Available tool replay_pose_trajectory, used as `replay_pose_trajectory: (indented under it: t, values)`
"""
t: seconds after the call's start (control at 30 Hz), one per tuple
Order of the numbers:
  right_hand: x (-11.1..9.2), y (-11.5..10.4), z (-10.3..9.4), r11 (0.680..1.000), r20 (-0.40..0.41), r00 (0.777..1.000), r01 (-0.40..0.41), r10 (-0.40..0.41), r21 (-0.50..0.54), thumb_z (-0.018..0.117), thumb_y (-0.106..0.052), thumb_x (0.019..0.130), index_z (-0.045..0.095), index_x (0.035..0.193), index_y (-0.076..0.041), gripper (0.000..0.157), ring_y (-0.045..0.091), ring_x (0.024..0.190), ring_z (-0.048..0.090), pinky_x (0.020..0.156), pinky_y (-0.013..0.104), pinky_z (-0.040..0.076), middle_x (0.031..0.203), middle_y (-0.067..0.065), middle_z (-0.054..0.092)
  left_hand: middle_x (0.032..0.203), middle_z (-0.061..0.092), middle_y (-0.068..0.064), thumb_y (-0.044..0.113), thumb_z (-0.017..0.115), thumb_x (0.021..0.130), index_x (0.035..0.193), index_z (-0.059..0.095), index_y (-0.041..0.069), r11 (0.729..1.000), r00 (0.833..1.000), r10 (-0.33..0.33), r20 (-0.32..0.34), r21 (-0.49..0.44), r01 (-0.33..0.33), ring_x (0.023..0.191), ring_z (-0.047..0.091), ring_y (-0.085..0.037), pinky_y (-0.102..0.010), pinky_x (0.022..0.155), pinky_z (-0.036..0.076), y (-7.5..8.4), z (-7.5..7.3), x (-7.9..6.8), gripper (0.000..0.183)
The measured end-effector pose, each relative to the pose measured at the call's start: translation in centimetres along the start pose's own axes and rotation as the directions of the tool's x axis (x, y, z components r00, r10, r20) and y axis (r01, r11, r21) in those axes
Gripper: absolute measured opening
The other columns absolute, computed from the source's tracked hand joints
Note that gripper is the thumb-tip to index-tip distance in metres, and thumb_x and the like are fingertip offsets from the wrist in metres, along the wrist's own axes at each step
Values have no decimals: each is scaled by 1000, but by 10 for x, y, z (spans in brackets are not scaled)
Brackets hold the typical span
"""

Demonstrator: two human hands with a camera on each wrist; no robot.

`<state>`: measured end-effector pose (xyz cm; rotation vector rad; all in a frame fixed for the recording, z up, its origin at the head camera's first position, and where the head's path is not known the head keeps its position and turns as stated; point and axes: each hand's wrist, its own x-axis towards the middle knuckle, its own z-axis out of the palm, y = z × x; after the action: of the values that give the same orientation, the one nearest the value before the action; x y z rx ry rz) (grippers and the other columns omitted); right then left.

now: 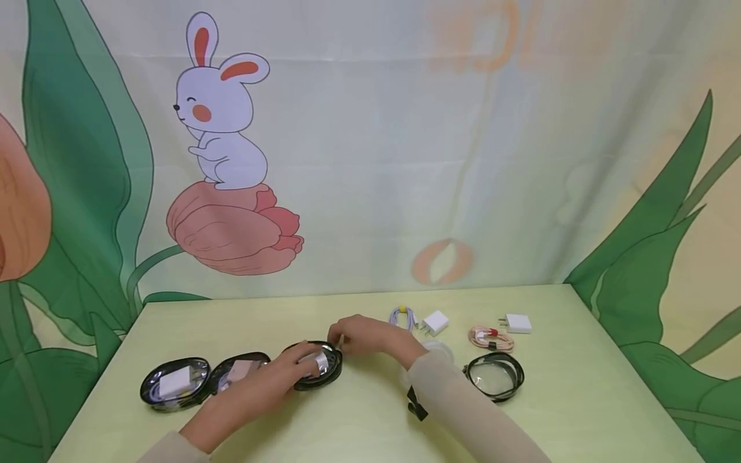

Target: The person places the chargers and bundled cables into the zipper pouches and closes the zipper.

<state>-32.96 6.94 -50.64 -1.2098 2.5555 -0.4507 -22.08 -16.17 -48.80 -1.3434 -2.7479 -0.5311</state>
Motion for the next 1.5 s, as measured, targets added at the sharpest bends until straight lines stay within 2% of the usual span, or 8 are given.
replay_pose_trajectory:
  t: [0.13, 0.27, 0.43, 0.63, 0.8, 1.03, 1.27, 1.5]
  values:
    - [3, -1, 3, 997, -9, 998, 64, -64, -36, 61, -6, 100, 70, 127, -14, 29, 9, 100, 63, 87, 18, 49, 116, 0, 69, 145, 48, -18, -13, 75, 80, 104, 64, 17, 999, 999, 47, -14, -10, -48, 129, 54, -40, -53, 88, 55, -7, 6, -3, 41]
    - [5, 1, 7, 995, -37, 996, 77, -80, -68, 65, -6, 99, 76, 111, -11, 17, 7, 94, 63, 82, 15, 49, 107, 0, 70, 143, 50, -19, -11, 79, 78, 107, 60, 11, 993, 993, 114, -38, 7, -114, 126, 56, -35, -44, 94, 55, -12, 14, 1, 42]
    - [1, 1, 9, 982, -68, 992, 93, -105, -163, 64, -7, 99, 73, 101, -10, 10, 11, 95, 61, 88, 20, 48, 106, 2, 68, 141, 51, -18, -9, 83, 74, 112, 54, 8, 990, 993, 105, -47, 95, -100, 126, 55, -32, -44, 97, 53, -13, 21, 7, 51]
    - [-11, -1, 5, 905, -80, 984, 113, -159, -410, 61, -23, 104, 73, 106, -20, 12, 19, 111, 56, 93, 28, 49, 128, 0, 60, 140, 53, -12, -14, 74, 82, 140, 56, 8, 990, 997, 66, -42, 131, -60, 126, 57, -24, -37, 95, 55, -12, 26, 8, 64]
    - [-19, 2, 3, 859, -117, 975, 107, -189, -500, 61, -32, 103, 72, 102, -29, 12, 20, 121, 52, 83, 30, 52, 137, -6, 54, 140, 53, -13, -8, 70, 89, 141, 56, 8, 984, 997, 65, -43, 169, -57, 123, 60, -27, -40, 95, 56, -8, 27, 9, 56]
    - [-35, 4, 4, 866, -110, 973, 124, -201, -485, 65, -29, 101, 75, 97, -30, 11, 22, 124, 50, 81, 33, 51, 140, -7, 50, 141, 53, -14, -8, 69, 91, 141, 57, 9, 981, 999, 28, -42, 191, -20, 122, 62, -29, -41, 93, 57, -2, 25, 10, 54]
    - [-50, -12, 8, 889, -116, 970, 142, -212, -436, 70, -28, 97, 77, 97, -27, 7, 26, 125, 48, 79, 33, 51, 142, 0, 48, 139, 54, -15, -4, 70, 91, 139, 58, 7, 975, 998, -13, -53, 223, 24, 119, 63, -30, -41, 85, 59, 6, 23, 12, 51]
    - [-52, -22, 12, 902, -187, 977, 13, -103, -431, 71, -30, 97, 77, 97, -29, 6, 28, 132, 44, 85, 39, 52, 147, 1, 47, 141, 53, -21, 5, 76, 90, 146, 52, 5, 964, 995, -99, -34, 244, 104, 123, 58, -37, -49, 86, 57, 11, 23, 15, 62]
